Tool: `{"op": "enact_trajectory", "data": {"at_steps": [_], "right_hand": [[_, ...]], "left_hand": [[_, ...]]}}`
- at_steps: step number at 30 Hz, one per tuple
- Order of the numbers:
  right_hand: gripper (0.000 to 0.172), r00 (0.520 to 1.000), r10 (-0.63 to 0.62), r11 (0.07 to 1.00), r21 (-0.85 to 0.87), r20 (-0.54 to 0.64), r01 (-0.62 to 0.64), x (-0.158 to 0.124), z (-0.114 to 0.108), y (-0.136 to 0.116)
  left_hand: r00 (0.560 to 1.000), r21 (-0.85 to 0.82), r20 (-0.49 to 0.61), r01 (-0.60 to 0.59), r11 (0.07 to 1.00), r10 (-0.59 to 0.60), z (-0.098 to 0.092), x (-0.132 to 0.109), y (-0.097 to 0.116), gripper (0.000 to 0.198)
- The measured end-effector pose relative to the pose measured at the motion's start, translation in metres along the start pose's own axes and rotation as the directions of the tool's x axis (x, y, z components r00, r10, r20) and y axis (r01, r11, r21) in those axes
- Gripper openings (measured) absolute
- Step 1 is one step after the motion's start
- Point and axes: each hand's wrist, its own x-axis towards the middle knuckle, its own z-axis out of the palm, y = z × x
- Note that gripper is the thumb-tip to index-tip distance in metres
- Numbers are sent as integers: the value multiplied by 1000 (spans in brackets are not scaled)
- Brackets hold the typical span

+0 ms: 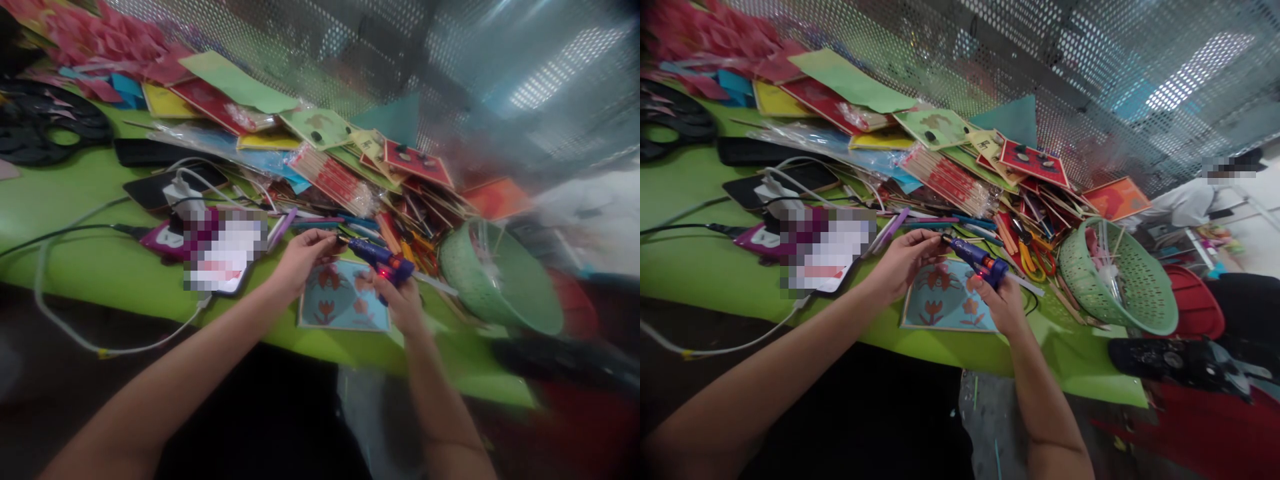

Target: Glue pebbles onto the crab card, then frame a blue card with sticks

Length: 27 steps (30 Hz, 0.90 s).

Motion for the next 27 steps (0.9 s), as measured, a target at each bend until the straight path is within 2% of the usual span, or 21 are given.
{"op": "enact_trajectory", "data": {"at_steps": [7,19,27], "right_hand": [[46,1000,1,1000,-3,-4,-1,0,-1,0],[46,999,-11,1000,-24,-40,10,2,-2,1],[48,999,-2,1000,13,-35,2,1,-1,0]], "left_hand": [[999,-21,0,-34,999,34,-2,1,-1,16],[998,-101,-34,-55,993,52,-1,3,-1,8],[999,-45,-3,-37,998,37,-1,1,0,10]]}}
